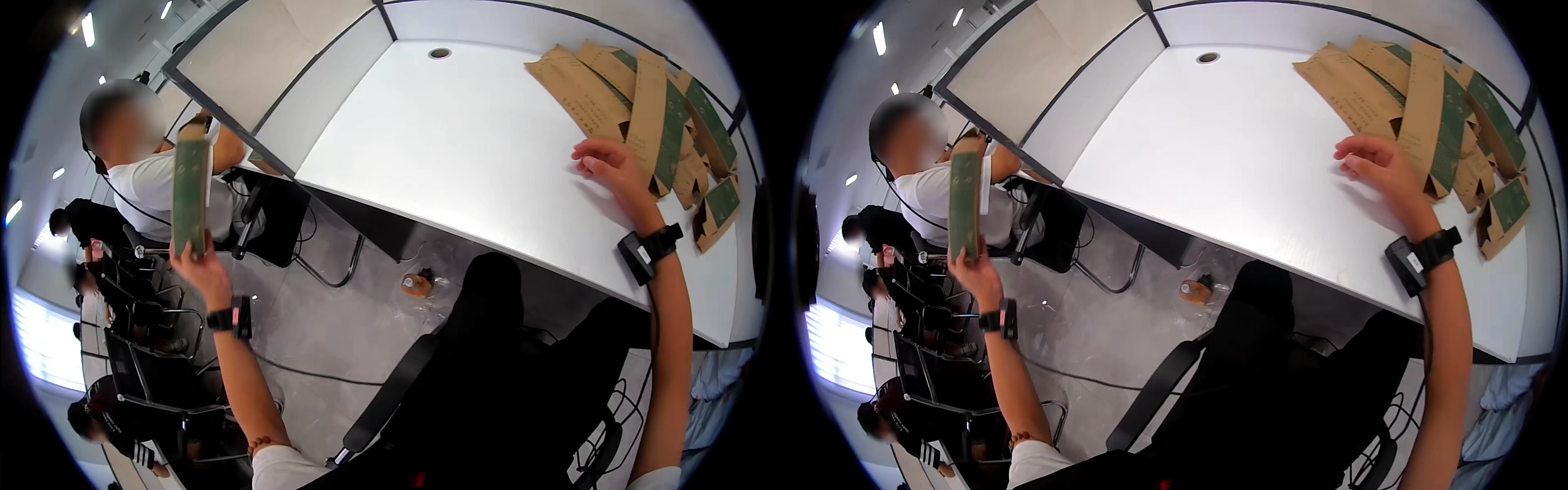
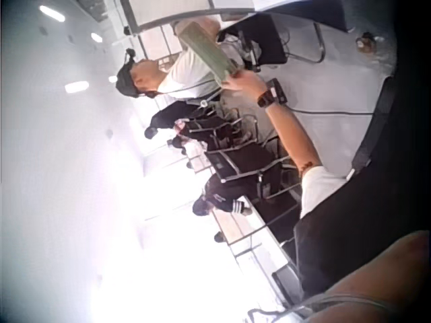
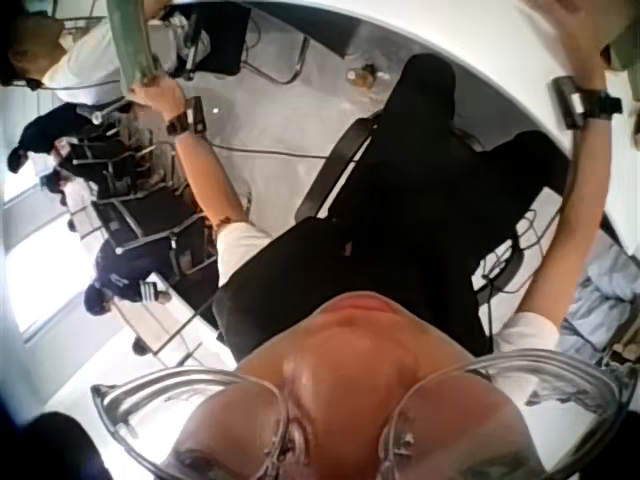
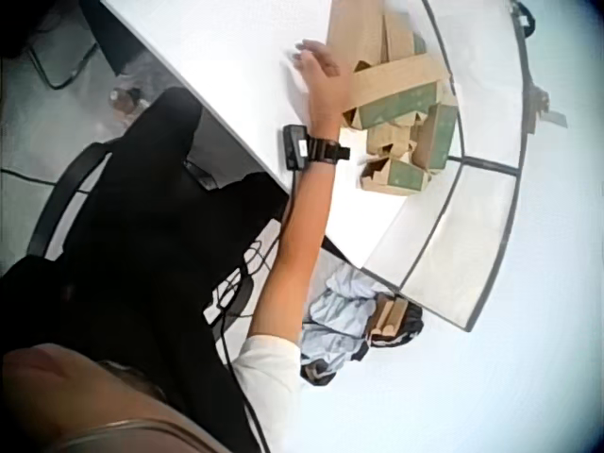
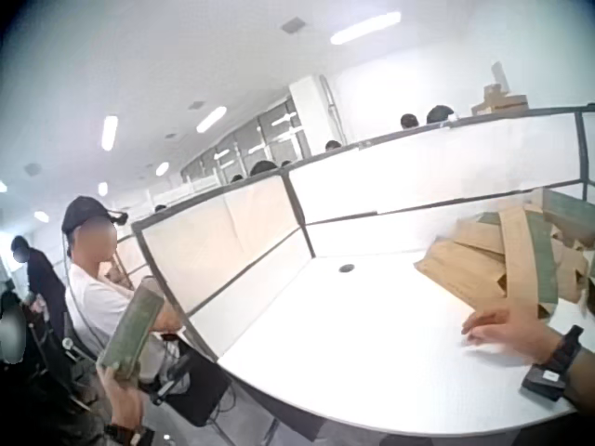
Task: Fold and assemble cardboard boxes at a workstation.
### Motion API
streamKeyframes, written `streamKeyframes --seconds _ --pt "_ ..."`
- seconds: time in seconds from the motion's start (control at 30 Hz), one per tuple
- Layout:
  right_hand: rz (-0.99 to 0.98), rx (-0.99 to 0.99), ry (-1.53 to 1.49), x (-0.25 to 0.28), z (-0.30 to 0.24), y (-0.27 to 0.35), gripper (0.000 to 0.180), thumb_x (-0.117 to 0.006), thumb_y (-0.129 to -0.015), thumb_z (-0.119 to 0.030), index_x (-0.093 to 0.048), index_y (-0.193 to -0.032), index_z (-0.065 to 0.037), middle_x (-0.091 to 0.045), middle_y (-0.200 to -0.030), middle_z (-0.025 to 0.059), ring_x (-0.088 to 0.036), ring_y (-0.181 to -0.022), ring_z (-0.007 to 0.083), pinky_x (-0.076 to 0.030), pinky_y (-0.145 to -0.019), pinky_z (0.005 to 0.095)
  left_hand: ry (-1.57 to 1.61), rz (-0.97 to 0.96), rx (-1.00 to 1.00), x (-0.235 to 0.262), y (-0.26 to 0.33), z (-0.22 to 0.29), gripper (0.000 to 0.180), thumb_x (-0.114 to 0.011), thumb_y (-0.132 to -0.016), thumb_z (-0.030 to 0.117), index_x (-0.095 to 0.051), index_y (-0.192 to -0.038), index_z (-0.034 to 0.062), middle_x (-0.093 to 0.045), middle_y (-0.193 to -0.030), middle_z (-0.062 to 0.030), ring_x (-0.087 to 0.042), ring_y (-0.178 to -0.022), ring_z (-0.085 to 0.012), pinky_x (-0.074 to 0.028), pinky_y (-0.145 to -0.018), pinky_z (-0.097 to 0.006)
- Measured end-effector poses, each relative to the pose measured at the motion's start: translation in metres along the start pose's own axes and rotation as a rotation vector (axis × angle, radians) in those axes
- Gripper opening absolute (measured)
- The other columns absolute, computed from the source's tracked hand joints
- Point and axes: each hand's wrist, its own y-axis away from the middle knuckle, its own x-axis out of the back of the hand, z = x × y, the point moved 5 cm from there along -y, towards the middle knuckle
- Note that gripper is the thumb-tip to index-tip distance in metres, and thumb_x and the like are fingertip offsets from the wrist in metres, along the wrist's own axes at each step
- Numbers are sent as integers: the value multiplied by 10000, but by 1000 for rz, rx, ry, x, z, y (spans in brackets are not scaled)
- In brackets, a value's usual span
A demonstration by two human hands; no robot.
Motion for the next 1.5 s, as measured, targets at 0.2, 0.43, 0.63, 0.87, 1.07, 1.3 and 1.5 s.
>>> streamKeyframes --seconds 0.2,0.43,0.63,0.87,1.07,1.3,1.5 --pt "18 -26 15 5 3 -2 223 -656 -955 -115 -703 -1143 -4 -713 -1089 73 -672 -946 130 -547 -826 269 -201 -130 78 -87 -34 -86 535 -661 -920 -6 -438 -1393 111 -498 -1370 -113 -541 -1219 -252 -513 -961 -422" --pt "-11 -10 33 -1 -3 -1 253 -684 -946 -162 -703 -1145 -6 -704 -1068 60 -657 -950 121 -532 -859 266 -507 -383 -139 -137 -40 -110 796 -692 -915 14 -275 -1590 69 -418 -1530 -161 -406 -1398 -273 -318 -1170 -362" --pt "-79 122 113 -11 5 -10 281 -720 -946 -229 -712 -1155 -43 -702 -1013 38 -642 -941 121 -523 -853 280 -598 -297 -294 -94 23 -32 790 -635 -911 138 -272 -1608 67 -309 -1640 -152 -410 -1420 -327 -327 -1189 -474" --pt "114 371 456 -17 -20 -9 197 -674 -909 -96 -691 -1101 -51 -676 -1085 70 -629 -944 204 -526 -818 324 -570 -548 -252 -174 123 14 571 -544 -875 -9 -460 -1440 -18 -450 -1513 -141 -459 -1375 -289 -327 -1178 -432" --pt "650 226 853 39 -6 3 245 -685 -833 -122 -699 -1072 -70 -596 -1192 149 -533 -1164 357 -482 -961 456 -571 -835 -329 -352 226 15 470 -527 -829 -103 -616 -1267 42 -519 -1421 -138 -496 -1337 -287 -385 -1123 -416" --pt "747 103 800 82 -5 15 498 -736 -820 -136 -578 -1272 -2 -536 -1255 203 -530 -1196 400 -470 -1015 450 -518 -1049 330 -502 317 -113 578 -693 -894 177 -518 -1431 55 -637 -1320 -191 -626 -1182 -301 -514 -981 -415" --pt "751 118 545 70 4 3 793 -739 -796 -46 -375 -1499 -5 -470 -1354 313 -548 -1205 502 -496 -1017 466 -566 -996 186 -541 346 -123 473 -668 -923 267 -619 -1310 1 -721 -1173 -225 -697 -1052 -339 -526 -939 -403"
